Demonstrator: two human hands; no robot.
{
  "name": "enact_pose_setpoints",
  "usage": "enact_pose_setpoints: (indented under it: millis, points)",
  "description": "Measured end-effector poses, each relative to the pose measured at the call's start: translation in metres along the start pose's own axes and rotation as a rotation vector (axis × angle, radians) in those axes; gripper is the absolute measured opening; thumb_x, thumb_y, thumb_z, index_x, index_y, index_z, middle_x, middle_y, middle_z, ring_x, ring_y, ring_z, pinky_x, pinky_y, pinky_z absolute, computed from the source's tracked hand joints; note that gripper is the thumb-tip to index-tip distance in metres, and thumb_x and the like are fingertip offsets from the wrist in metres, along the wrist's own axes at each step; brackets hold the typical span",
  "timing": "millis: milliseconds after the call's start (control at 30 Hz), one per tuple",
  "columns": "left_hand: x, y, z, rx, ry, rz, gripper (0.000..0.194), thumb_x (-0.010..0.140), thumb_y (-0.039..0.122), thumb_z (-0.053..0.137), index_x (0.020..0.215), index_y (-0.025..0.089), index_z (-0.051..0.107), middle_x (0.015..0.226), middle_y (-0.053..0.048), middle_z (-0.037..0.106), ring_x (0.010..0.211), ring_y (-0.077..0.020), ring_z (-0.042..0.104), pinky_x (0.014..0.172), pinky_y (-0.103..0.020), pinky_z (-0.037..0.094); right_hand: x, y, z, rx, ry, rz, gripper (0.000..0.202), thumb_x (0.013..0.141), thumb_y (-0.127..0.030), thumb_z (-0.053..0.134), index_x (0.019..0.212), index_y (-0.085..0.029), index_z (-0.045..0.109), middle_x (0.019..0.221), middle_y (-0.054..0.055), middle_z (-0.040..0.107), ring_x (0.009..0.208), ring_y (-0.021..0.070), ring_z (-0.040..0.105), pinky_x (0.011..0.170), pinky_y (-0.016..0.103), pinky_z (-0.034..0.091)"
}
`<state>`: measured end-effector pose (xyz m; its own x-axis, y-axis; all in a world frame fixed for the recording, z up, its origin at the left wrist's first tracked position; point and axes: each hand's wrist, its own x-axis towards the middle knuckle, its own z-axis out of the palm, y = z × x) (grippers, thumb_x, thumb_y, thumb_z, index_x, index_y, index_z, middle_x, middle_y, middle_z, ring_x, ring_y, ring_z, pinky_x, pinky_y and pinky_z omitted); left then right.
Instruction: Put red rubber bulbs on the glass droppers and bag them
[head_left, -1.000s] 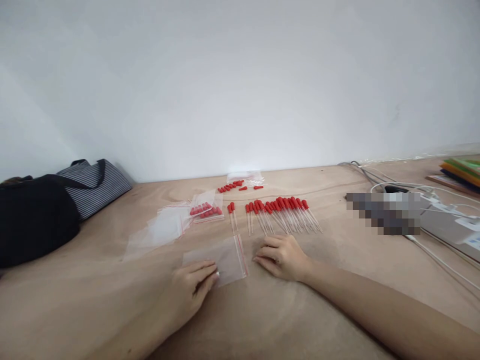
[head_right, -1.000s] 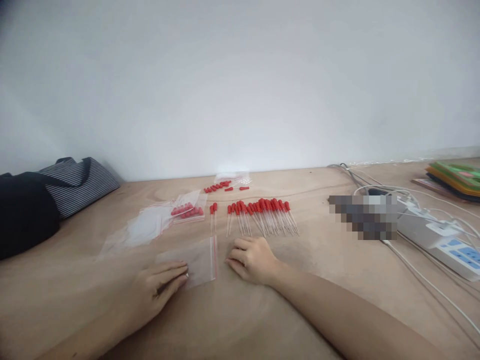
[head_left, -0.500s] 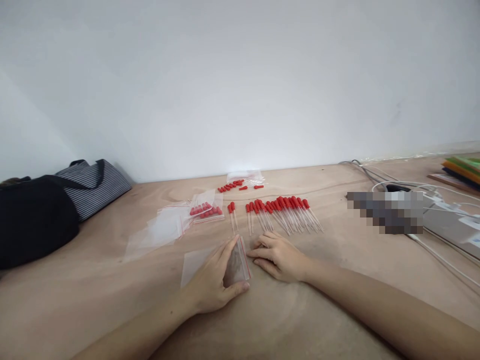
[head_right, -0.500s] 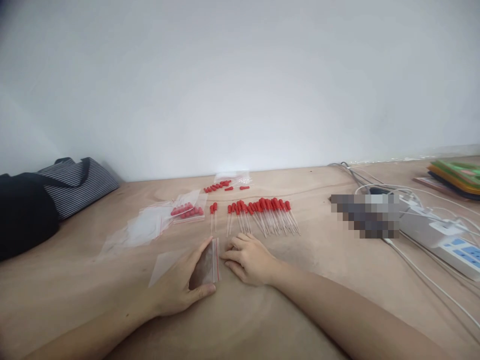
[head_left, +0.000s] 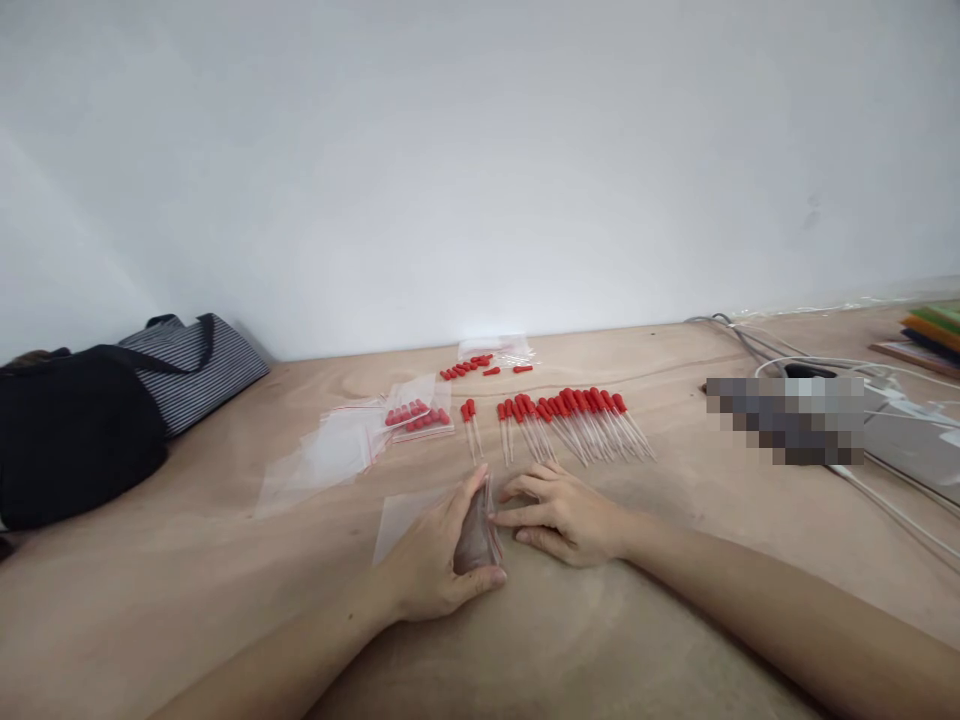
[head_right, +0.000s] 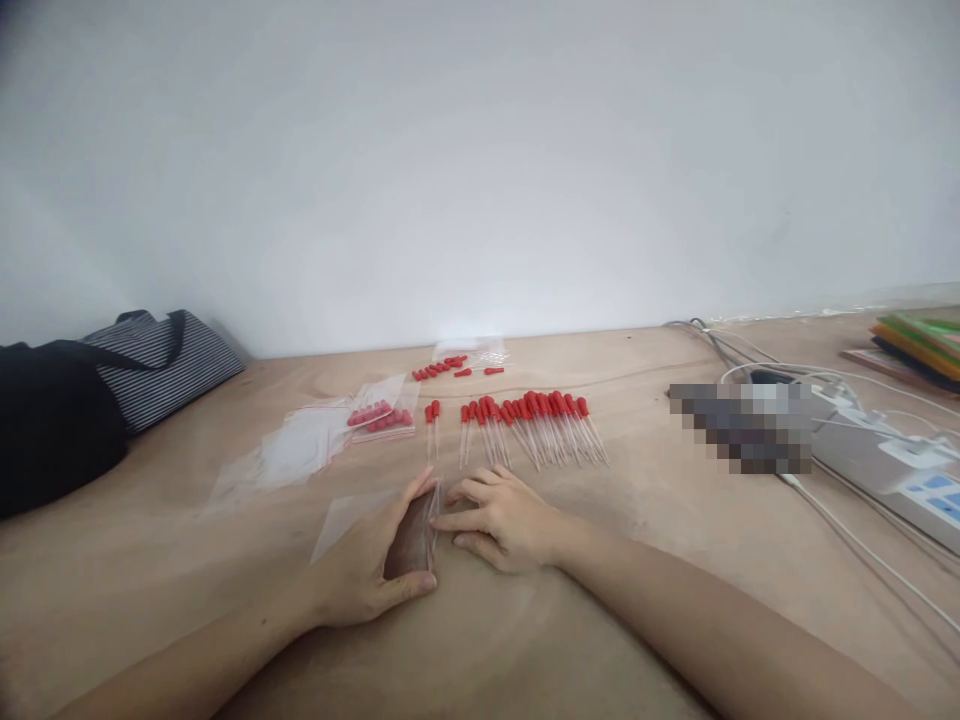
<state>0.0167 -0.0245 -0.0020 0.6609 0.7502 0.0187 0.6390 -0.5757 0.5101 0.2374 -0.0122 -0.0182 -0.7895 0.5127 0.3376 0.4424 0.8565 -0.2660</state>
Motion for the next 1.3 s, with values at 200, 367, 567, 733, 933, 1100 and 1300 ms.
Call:
enact_pose_setpoints:
  millis: [200,367,567,733,933,1100,1300]
  points:
    - [0.001,0.000,0.000,0.000,-0.024,0.019,0.087,0.073,0.041,0.057,0.136,0.019,0.002,0.140,-0.014,0.025,0.126,-0.0285,0.028,0.100,-0.046,0.029,0.002,-0.005,-0.001,0.000,0.031,-0.065,0.026,0.084,-0.034,0.044,0.097,-0.019,0.061,0.105,0.006,0.056,0.100,0.0191,0.044,0.084,0.036,0.033]
    - [0.002,-0.003,0.001,-0.007,-0.016,0.049,0.087,0.073,0.044,0.056,0.136,0.021,0.000,0.140,-0.014,0.025,0.126,-0.0287,0.028,0.099,-0.047,0.030,0.002,-0.003,0.003,0.068,-0.011,-0.123,0.032,0.084,-0.035,0.043,0.105,-0.015,0.058,0.108,0.007,0.057,0.104,0.0180,0.045,0.090,0.034,0.033]
    - [0.002,-0.003,0.003,-0.028,-0.010,0.045,0.086,0.074,0.047,0.055,0.136,0.021,0.000,0.141,-0.014,0.024,0.126,-0.0280,0.027,0.100,-0.047,0.029,0.005,-0.003,0.001,0.118,-0.092,-0.143,0.050,0.081,-0.044,0.047,0.118,-0.012,0.048,0.118,0.009,0.053,0.116,0.0187,0.039,0.099,0.036,0.023]
    - [0.002,-0.003,0.001,-0.037,-0.020,0.016,0.081,0.076,0.046,0.052,0.136,0.019,0.004,0.141,-0.014,0.024,0.127,-0.0270,0.027,0.101,-0.046,0.028,0.007,-0.004,-0.006,0.125,-0.196,-0.161,0.064,0.078,-0.047,0.048,0.133,-0.020,0.028,0.129,0.009,0.044,0.125,0.0196,0.029,0.103,0.043,0.011]
    - [0.000,-0.011,-0.009,-0.054,-0.039,-0.003,0.079,0.078,0.051,0.047,0.136,0.017,0.007,0.142,-0.014,0.020,0.128,-0.0277,0.023,0.103,-0.046,0.024,0.007,-0.001,-0.003,0.109,-0.220,-0.137,0.072,0.076,-0.051,0.049,0.136,-0.025,0.020,0.128,0.011,0.044,0.125,0.0241,0.027,0.100,0.048,0.013]
    - [-0.001,-0.009,-0.012,-0.066,-0.027,0.014,0.073,0.079,0.051,0.045,0.136,0.018,0.012,0.140,-0.013,0.026,0.126,-0.0274,0.027,0.101,-0.045,0.027,0.006,0.000,-0.003,0.085,-0.204,-0.156,0.060,0.076,-0.051,0.051,0.129,-0.030,0.035,0.121,0.009,0.047,0.121,0.0220,0.034,0.100,0.047,0.015]
    - [0.000,-0.011,-0.010,-0.083,-0.030,0.036,0.075,0.075,0.052,0.052,0.134,0.021,0.018,0.139,-0.012,0.028,0.125,-0.0280,0.028,0.100,-0.046,0.028,0.006,-0.001,-0.005,0.089,-0.192,-0.179,0.045,0.075,-0.051,0.053,0.115,-0.029,0.053,0.137,0.012,0.028,0.126,0.0235,0.026,0.099,0.049,0.017]
